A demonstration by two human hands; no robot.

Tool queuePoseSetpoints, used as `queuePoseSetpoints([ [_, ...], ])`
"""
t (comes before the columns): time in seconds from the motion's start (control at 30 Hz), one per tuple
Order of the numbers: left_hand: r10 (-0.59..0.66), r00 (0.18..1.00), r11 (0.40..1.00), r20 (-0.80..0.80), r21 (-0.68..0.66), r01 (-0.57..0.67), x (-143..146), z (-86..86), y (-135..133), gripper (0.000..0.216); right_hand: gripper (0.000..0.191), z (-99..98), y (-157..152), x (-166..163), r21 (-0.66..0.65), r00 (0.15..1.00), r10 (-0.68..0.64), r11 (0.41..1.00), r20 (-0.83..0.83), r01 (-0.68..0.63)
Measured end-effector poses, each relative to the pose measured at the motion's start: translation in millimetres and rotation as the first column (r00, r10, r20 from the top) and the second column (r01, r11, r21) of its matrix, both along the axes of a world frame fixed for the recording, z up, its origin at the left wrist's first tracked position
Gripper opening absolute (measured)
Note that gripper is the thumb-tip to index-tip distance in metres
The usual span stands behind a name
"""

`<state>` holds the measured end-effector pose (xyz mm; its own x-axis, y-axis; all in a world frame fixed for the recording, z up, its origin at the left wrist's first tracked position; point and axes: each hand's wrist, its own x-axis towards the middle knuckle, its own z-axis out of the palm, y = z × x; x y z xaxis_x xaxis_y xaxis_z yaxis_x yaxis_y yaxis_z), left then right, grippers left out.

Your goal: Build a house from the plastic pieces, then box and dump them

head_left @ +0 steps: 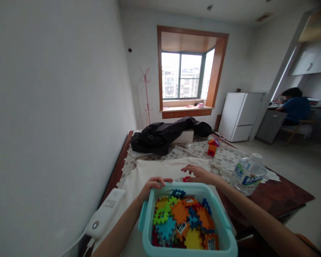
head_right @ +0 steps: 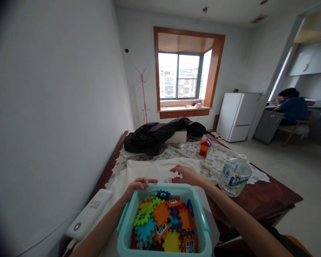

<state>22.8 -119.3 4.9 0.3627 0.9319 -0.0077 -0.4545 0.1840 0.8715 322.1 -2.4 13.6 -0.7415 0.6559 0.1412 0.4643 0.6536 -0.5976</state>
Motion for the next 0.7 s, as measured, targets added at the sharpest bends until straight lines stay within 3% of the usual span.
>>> queuePoseSetpoints([
  [0.1, 0.007, 1.0, 1.0, -0.019, 0.002, -0.007, -2.1, -1.4, 2.5, 0.021, 0.034, -34.8, 12.9, 0.6, 0.049, 0.984, -0.013, 0.999, 0.18, 0.004],
  [0.23, 0.023, 0.999, 1.0, -0.023, -0.012, -0.023, -4.1, -2.8, 6.1, 0.019, 0.029, -46.7, 16.1, 2.8, 0.061, 0.997, -0.014, 0.998, 0.076, 0.01],
  [0.37, 0.05, 0.998, 0.996, -0.022, -0.074, -0.052, -4.1, -2.9, 9.1, 0.013, 0.027, -25.4, 17.1, 7.7, -0.016, 0.97, -0.08, 0.997, -0.23, 0.078],
  [0.47, 0.046, 0.999, 0.99, -0.003, -0.13, -0.046, -3.7, -1.3, 9.5, 0.013, 0.041, 3.6, 14.7, 8.1, -0.203, 0.798, -0.19, 0.975, -0.572, 0.086],
  [0.53, 0.038, 0.999, 0.986, 0.013, -0.162, -0.035, -3.7, -0.6, 9.6, 0.013, 0.047, 24.0, 9.8, 7.5, -0.267, 0.691, -0.204, 0.963, -0.693, 0.016],
  [0.63, 0.044, 0.998, 0.979, 0.037, -0.2, -0.035, -4.4, -1.8, 10.5, 0.013, 0.047, 45.4, 2.6, 7.7, -0.243, 0.728, -0.049, 0.956, -0.684, -0.164],
  [0.7, 0.05, 0.998, 0.977, 0.044, -0.21, -0.039, -4.9, -3.5, 11.2, 0.013, 0.049, 47.7, 2.3, 8.8, -0.221, 0.794, 0.026, 0.955, -0.607, -0.2],
])
